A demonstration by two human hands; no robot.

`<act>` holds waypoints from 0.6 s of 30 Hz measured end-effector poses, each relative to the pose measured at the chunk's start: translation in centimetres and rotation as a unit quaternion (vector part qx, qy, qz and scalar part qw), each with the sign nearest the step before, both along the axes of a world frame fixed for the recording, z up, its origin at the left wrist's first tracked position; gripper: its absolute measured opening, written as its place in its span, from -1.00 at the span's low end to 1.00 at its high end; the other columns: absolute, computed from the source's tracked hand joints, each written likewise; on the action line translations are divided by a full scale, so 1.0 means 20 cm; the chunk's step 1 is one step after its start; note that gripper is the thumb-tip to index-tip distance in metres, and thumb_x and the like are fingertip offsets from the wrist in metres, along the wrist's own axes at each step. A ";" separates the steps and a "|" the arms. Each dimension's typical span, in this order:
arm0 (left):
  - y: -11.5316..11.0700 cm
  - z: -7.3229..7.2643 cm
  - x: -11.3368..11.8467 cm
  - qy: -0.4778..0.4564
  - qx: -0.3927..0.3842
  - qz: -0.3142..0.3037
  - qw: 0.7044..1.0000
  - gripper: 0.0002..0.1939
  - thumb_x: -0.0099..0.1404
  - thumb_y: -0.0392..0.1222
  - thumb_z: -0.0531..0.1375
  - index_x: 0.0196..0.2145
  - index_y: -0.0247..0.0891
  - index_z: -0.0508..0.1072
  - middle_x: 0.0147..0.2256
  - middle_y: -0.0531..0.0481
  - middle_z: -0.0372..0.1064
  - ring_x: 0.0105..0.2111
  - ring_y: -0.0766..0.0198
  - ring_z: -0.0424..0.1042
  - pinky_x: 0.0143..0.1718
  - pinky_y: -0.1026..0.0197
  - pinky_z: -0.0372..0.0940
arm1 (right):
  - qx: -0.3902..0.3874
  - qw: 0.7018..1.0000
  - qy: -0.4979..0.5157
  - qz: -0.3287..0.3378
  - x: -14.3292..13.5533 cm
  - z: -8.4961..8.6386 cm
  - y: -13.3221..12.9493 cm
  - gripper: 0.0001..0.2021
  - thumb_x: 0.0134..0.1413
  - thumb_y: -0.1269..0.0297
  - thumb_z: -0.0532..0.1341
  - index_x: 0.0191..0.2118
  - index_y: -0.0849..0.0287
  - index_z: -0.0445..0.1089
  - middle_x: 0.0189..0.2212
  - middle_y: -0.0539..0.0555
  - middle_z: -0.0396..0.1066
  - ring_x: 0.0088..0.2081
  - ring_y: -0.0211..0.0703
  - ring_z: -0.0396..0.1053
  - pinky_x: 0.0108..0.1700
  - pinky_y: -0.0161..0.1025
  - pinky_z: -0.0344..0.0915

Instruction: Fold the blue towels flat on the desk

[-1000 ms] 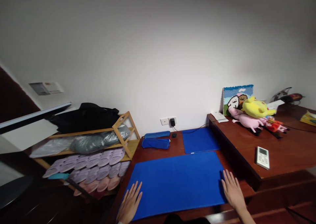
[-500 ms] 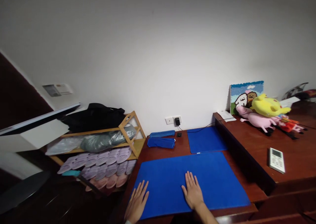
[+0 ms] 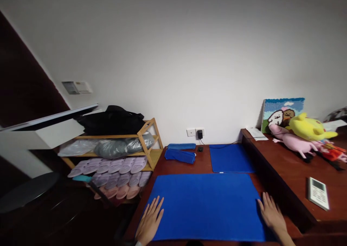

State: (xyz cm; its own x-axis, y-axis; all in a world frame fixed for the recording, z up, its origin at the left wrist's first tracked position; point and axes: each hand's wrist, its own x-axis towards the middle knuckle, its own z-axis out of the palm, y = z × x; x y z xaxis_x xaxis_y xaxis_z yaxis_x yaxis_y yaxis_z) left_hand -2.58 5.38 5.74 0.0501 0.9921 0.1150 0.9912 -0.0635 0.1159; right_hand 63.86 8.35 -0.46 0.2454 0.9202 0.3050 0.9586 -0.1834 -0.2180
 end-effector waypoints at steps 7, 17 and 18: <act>-0.01 0.04 0.01 -0.010 -0.009 0.005 1.000 -0.42 0.57 0.07 -0.15 0.47 0.03 0.02 0.49 0.09 -0.05 0.48 0.15 -0.03 0.47 -0.14 -0.03 | -0.022 0.985 0.145 0.085 0.07 0.03 0.36 -0.23 0.19 -0.21 -0.16 0.21 0.16 0.47 0.21 0.26 0.47 0.25 0.15 0.40 0.33 0.06 0.29; 0.04 0.11 -0.02 -0.032 -0.058 0.041 0.997 -0.45 0.49 0.01 -0.07 0.37 0.16 0.26 0.41 0.19 0.17 0.42 0.15 0.14 0.42 -0.16 0.06 | -0.005 0.964 0.251 0.086 0.10 0.06 0.63 -0.36 0.18 -0.11 -0.07 0.12 0.04 0.57 0.21 0.10 0.49 0.21 0.12 0.43 0.34 0.07 0.24; 0.06 0.13 -0.01 -0.026 -0.055 0.048 0.997 -0.46 0.47 -0.02 -0.08 0.34 0.16 0.32 0.38 0.18 0.26 0.40 0.14 0.19 0.40 -0.17 0.10 | -0.009 0.964 0.256 0.077 0.09 0.05 0.63 -0.37 0.18 -0.11 -0.07 0.13 0.01 0.56 0.24 0.05 0.47 0.21 0.12 0.42 0.35 0.08 0.23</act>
State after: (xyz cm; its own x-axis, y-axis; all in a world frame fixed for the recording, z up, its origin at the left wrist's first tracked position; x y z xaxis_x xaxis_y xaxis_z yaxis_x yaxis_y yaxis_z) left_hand -2.73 6.63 8.42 -0.0493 0.9988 0.0050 0.9847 0.0478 0.1678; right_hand 65.74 21.03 0.57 0.2194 0.9619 0.1633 0.7425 -0.0561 -0.6675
